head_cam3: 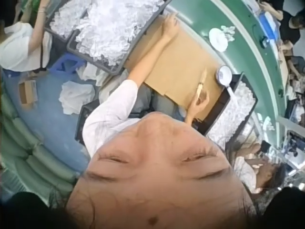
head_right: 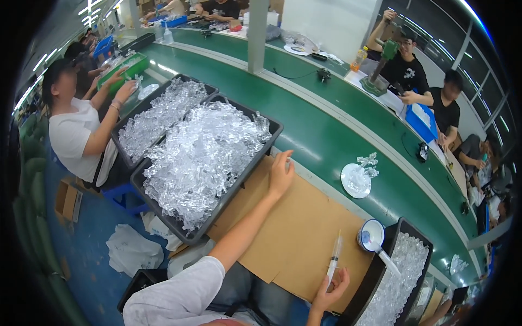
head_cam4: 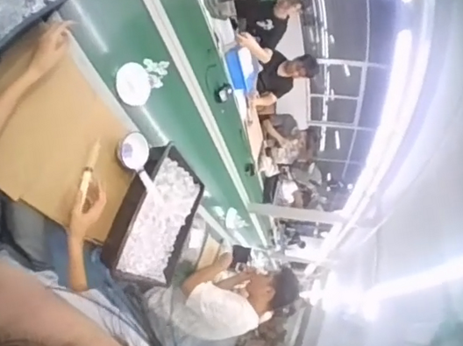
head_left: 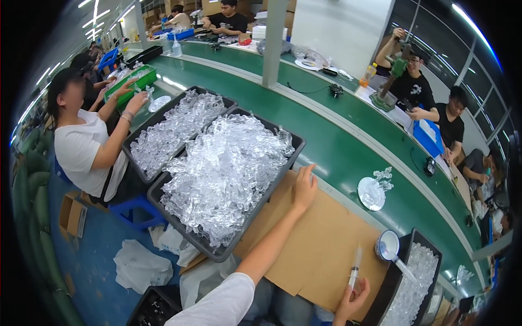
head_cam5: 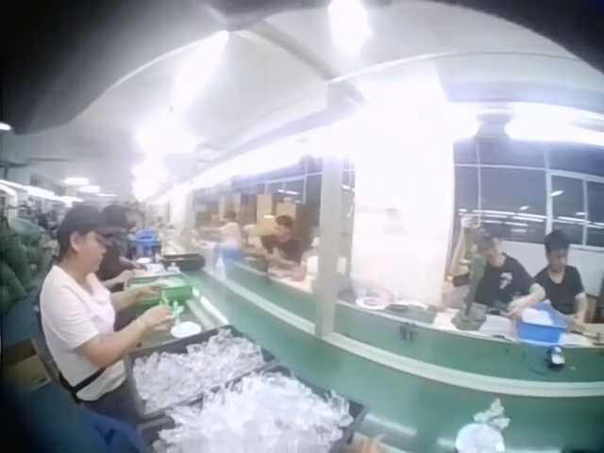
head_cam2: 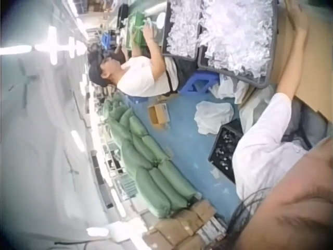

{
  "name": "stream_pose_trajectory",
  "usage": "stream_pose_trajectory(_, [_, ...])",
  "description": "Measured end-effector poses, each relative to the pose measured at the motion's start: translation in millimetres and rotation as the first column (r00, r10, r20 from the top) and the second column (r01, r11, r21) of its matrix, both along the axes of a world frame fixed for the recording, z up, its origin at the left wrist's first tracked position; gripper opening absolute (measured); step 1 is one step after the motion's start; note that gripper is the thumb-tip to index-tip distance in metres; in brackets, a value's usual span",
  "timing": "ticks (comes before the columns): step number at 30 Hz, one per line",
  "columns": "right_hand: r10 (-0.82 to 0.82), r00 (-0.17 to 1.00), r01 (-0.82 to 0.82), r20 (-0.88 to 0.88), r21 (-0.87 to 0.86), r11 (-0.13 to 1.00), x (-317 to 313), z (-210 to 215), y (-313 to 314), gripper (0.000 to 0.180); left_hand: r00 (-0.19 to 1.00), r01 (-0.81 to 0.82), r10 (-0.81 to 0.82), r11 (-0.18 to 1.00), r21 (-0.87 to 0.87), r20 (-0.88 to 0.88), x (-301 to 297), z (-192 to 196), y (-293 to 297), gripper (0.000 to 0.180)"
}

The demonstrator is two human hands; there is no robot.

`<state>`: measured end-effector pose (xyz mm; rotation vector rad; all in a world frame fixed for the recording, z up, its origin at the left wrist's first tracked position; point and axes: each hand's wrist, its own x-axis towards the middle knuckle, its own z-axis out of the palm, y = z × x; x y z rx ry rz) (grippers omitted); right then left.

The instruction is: Assembling decorative plastic light fixture components onto a base using an adhesive-filled syringe.

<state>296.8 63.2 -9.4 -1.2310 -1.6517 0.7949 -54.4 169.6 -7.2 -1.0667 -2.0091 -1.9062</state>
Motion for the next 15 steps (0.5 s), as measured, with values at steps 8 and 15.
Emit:
stream_pose_trajectory(8, [-0.078, 0.994, 0.082, -0.081, 0.050, 0.995, -0.8, 5.9, -11.5, 0.035, 0.999, 0.033, -0.032, 0.999, -0.042, 0.017, 1.7, -1.2, -4.9, 0.030])
stream_pose_trajectory(15, [0.009, 0.905, 0.049, -0.425, 0.127, 0.991, -13.0, 69.6, -21.8, 0.016, 0.996, 0.090, -0.090, 0.994, -0.054, 0.006, 3.8, 7.8, -3.6, 0.030])
